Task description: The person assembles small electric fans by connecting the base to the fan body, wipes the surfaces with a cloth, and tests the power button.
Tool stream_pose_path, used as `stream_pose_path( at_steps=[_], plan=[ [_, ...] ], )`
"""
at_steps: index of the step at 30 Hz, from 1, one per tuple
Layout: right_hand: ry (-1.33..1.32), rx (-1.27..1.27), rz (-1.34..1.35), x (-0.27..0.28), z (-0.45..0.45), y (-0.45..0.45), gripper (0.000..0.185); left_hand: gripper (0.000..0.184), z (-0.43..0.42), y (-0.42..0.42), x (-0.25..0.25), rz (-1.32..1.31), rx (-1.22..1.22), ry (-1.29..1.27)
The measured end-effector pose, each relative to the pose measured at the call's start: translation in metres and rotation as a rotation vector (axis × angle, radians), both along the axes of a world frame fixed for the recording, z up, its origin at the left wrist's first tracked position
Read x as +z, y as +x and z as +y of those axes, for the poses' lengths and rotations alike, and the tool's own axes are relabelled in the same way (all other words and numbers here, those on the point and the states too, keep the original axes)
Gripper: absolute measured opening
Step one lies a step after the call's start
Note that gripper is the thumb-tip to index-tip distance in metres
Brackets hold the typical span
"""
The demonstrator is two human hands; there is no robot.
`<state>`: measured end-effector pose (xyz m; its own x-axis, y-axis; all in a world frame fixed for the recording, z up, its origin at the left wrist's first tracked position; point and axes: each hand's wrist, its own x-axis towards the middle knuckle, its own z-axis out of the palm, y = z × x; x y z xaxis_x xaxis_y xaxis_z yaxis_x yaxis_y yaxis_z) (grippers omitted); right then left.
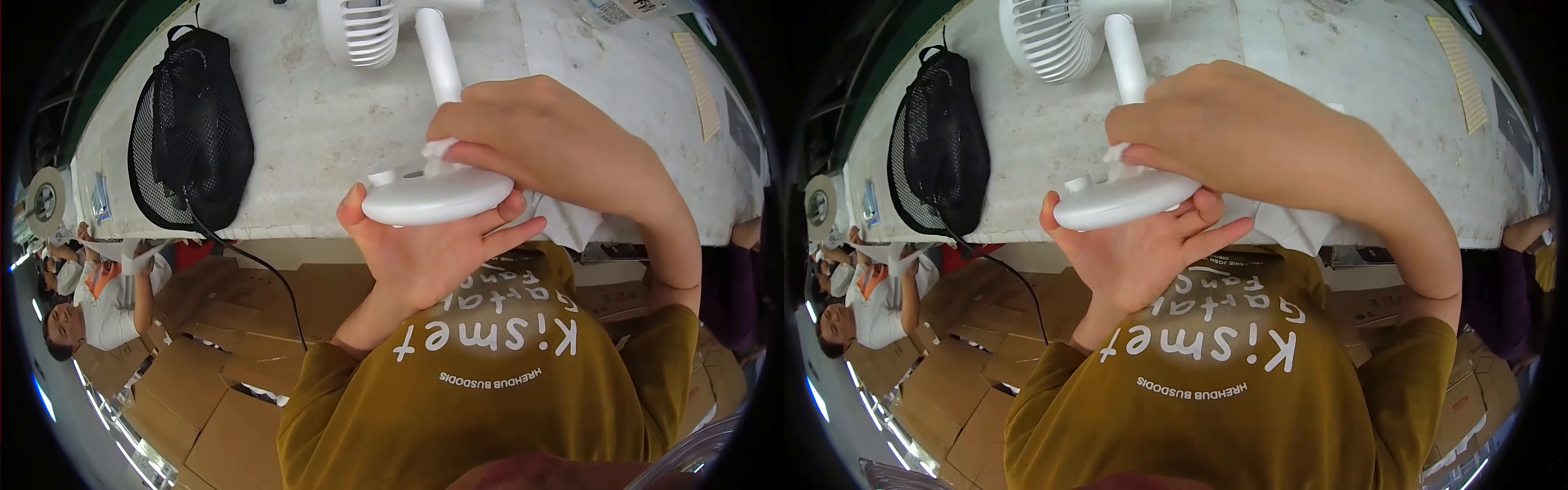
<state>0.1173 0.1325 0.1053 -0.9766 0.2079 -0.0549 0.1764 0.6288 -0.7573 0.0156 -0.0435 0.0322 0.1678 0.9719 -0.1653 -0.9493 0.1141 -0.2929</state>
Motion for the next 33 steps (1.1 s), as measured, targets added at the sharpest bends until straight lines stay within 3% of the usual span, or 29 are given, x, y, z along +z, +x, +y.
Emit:
stream_pose_path(
  at_steps=[3,9,12,15,18,20,21,23,26,30,32,33],
  plan=[
    [0.089,-0.083,-0.052,0.0,-0.005,0.0,0.02,0.102,0.0,0.001,0.003,0.051,0.006,-0.082],
    [-0.345,-0.04,-0.075,-0.011,0.019,0.006,0.035,0.106,0.0,0.001,0.0,0.022,-0.002,0.005],
    [-0.355,0.045,-0.038,-0.033,0.029,0.003,0.042,0.107,0.0,0.003,-0.001,0.009,0.006,0.016],
    [-0.551,0.387,0.136,-0.052,0.046,0.0,0.049,0.108,-0.001,0.0,-0.002,0.031,-0.032,-0.01],
    [-0.683,0.164,0.071,-0.04,0.032,-0.003,0.022,0.106,0.0,-0.001,-0.008,0.028,-0.028,0.037],
    [-0.582,0.058,-0.154,-0.034,0.022,-0.009,0.03,0.103,0.0,-0.002,-0.012,0.06,-0.027,0.101],
    [-0.585,0.062,-0.156,-0.03,0.016,-0.011,0.03,0.103,0.001,-0.003,-0.01,0.059,-0.023,0.097],
    [-0.523,-0.174,-0.2,-0.023,0.006,-0.013,0.027,0.101,0.001,-0.003,-0.004,0.041,-0.037,-0.014],
    [-0.746,0.001,-0.066,-0.03,0.025,-0.007,0.016,0.101,0.003,-0.004,-0.002,0.007,-0.037,-0.026],
    [-0.652,0.08,0.148,-0.039,0.021,-0.003,0.017,0.098,-0.002,-0.003,-0.011,-0.031,-0.01,0.0],
    [-0.492,0.048,-0.216,-0.02,0.019,-0.008,0.026,0.095,0.0,-0.006,-0.012,0.063,-0.073,0.061],
    [-0.492,0.049,-0.215,-0.023,0.016,-0.01,0.026,0.095,0.0,-0.006,-0.01,0.064,-0.072,0.061]
  ],
)
